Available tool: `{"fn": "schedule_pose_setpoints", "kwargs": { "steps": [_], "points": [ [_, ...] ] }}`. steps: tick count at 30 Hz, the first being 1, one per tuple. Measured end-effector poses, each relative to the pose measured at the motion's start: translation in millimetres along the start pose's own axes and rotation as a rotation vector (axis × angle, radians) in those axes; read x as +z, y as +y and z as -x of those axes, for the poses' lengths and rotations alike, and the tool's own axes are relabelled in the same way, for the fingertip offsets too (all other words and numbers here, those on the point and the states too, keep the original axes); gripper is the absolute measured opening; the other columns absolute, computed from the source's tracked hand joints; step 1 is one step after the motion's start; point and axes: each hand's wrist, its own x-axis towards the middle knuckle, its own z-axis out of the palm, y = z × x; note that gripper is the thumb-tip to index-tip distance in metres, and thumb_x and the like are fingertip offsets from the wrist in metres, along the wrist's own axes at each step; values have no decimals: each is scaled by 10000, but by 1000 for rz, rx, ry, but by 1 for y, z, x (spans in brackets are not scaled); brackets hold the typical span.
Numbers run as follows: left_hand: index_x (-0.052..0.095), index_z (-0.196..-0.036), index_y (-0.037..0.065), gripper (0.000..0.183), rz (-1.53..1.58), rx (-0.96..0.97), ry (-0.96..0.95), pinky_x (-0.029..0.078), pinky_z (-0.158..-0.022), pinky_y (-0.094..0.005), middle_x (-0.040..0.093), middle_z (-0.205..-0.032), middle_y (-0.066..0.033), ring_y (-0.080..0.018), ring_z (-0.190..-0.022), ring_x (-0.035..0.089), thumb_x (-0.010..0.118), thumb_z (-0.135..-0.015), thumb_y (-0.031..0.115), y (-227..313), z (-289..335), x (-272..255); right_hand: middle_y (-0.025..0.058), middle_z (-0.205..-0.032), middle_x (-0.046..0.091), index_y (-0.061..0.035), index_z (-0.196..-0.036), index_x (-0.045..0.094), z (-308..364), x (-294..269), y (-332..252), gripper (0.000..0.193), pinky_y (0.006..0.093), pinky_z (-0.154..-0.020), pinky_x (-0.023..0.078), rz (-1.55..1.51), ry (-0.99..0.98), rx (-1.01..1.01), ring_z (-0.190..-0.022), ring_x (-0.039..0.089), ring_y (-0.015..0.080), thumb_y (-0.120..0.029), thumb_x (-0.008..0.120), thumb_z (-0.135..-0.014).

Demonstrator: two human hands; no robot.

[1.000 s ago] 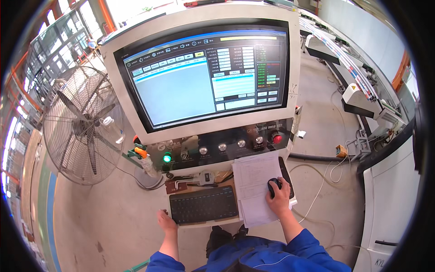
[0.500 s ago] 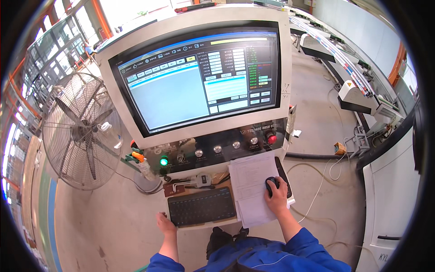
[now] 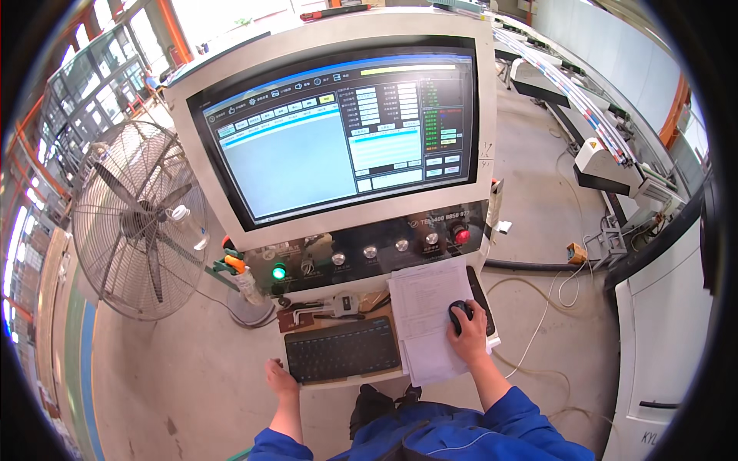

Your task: Operating an industrial machine control panel using a keyboard, mouse, and reference documents.

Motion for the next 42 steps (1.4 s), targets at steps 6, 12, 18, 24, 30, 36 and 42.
{"fn": "schedule_pose_setpoints", "kwargs": {
  "steps": [6,12,18,24,30,36,42],
  "points": [
    [671,-1060,-29,531,-1,-25,10,530,-889,-458,727,-978,-184,-322,-924,690,352,-1120,391,5,2,-1,206,-1413,528,-140,-1229,713,0,0,0,469,523,-1087,450,-20,-34,31,-1272,535,424,-90,791,-770],
    [672,-1074,-18,469,-48,21,-9,530,-877,-465,728,-1021,-177,-312,-951,700,380,-1111,346,-16,-4,3,215,-1416,534,-134,-1238,707,5,2,5,476,520,-1077,456,-11,-27,47,-1258,543,431,-100,785,-770],
    [651,-1171,42,324,-98,55,-34,530,-906,-441,704,-1123,-159,-288,-1001,703,397,-1100,229,-38,0,9,272,-1483,493,-85,-1346,651,6,4,5,550,535,-1107,440,-55,-52,135,-1287,529,462,-95,744,-803],
    [649,-1077,51,382,-250,111,-4,508,-877,-512,684,-1032,-182,-389,-996,675,347,-1112,281,-25,4,7,303,-1487,490,8,-1404,564,7,12,13,605,560,-1146,410,-11,-24,105,-1336,505,503,-138,731,-842],
    [661,-1099,22,441,-59,81,-56,486,-929,-426,659,-996,-113,-254,-976,602,389,-1141,366,-47,-10,2,292,-1439,536,9,-1392,557,9,14,23,566,529,-1166,406,-6,-24,83,-1346,513,483,-158,735,-881],
    [696,-1181,-31,597,-19,-36,-72,488,-998,-433,712,-1106,-148,-272,-1064,642,354,-1136,457,-35,-18,-3,238,-1451,504,7,-1409,539,4,11,21,565,485,-1117,463,-95,-6,136,-1290,546,436,-131,723,-894],
    [668,-1190,-34,578,34,-98,-60,468,-1039,-422,688,-1156,-147,-277,-1113,622,343,-1108,437,-11,-12,-4,218,-1458,491,-10,-1412,536,-1,10,19,556,447,-1021,535,-269,22,212,-1168,612,372,-122,727,-902]
  ]
}}
